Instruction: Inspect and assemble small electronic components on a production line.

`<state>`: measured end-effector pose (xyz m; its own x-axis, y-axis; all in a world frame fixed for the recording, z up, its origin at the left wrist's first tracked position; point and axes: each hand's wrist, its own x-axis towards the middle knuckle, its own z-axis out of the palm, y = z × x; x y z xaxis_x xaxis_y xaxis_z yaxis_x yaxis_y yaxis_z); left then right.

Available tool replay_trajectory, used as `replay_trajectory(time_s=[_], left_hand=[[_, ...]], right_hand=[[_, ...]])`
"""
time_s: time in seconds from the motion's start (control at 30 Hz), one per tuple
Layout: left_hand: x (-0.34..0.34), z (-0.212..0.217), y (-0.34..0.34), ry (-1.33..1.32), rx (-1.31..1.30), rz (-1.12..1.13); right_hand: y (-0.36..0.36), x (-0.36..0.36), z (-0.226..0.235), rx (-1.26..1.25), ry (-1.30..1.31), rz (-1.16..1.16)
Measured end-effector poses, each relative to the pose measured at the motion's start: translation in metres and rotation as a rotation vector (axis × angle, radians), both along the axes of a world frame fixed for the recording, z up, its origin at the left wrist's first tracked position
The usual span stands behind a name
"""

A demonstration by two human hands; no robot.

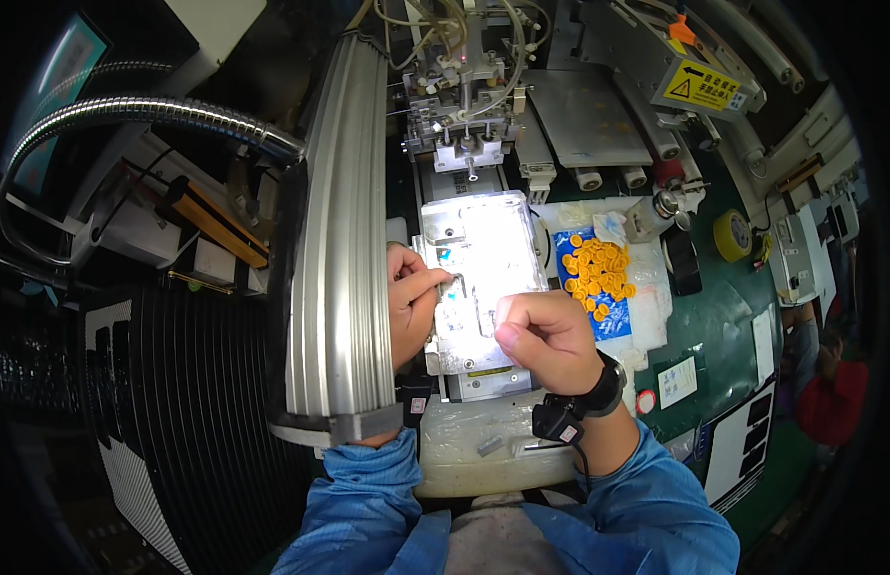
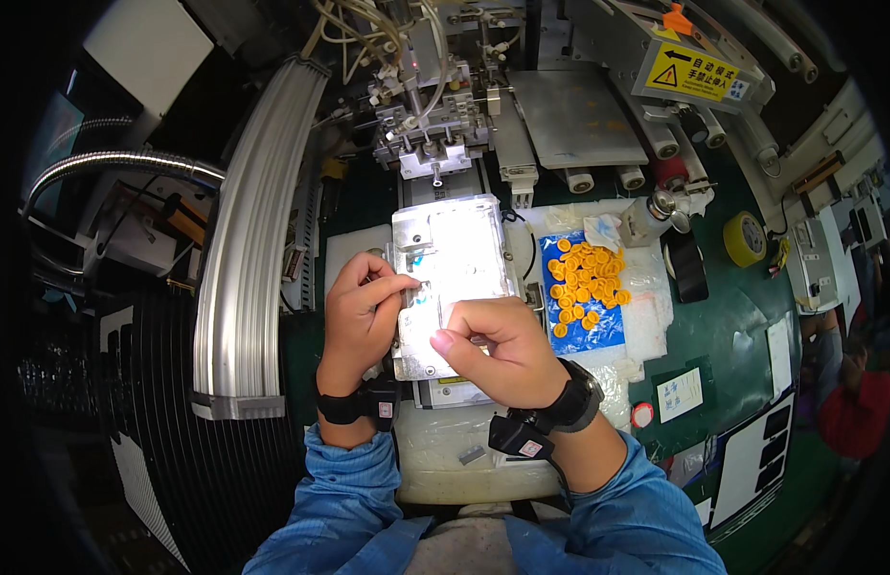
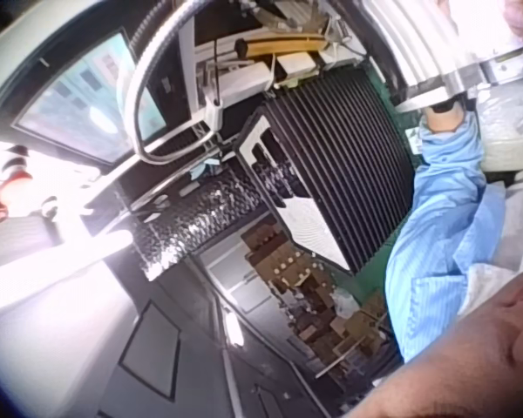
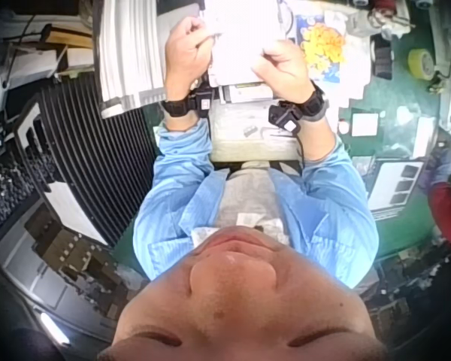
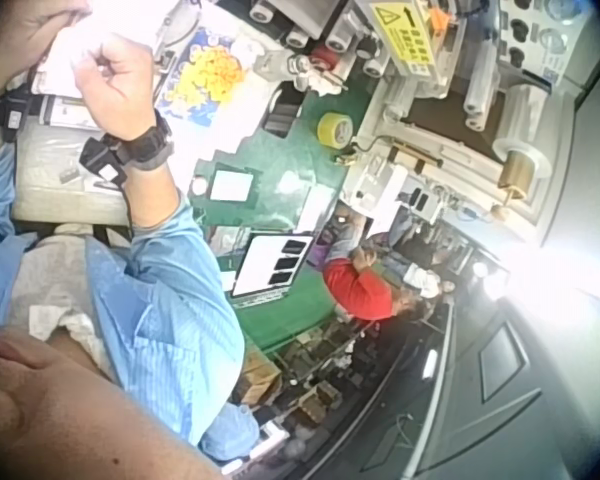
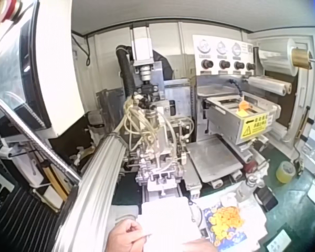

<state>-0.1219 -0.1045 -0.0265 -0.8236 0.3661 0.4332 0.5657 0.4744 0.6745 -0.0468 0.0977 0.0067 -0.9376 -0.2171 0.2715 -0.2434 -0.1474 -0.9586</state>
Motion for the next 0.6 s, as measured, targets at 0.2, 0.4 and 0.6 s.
replay_trajectory(time_s=[0.2,0.4,0.6], left_hand=[[-0.0003,-0.0022,0.0020,0.024,0.026,0.010],[-0.0003,-0.0006,0.0008,0.020,0.050,-0.003],[-0.0003,-0.0007,0.0001,0.023,0.025,0.026]], right_hand=[[-0.0004,0.0000,0.0013,-0.001,-0.003,0.004],[-0.0002,0.0004,0.0017,-0.003,-0.009,0.004],[0.0000,0.0002,0.0022,0.005,-0.012,0.007]])
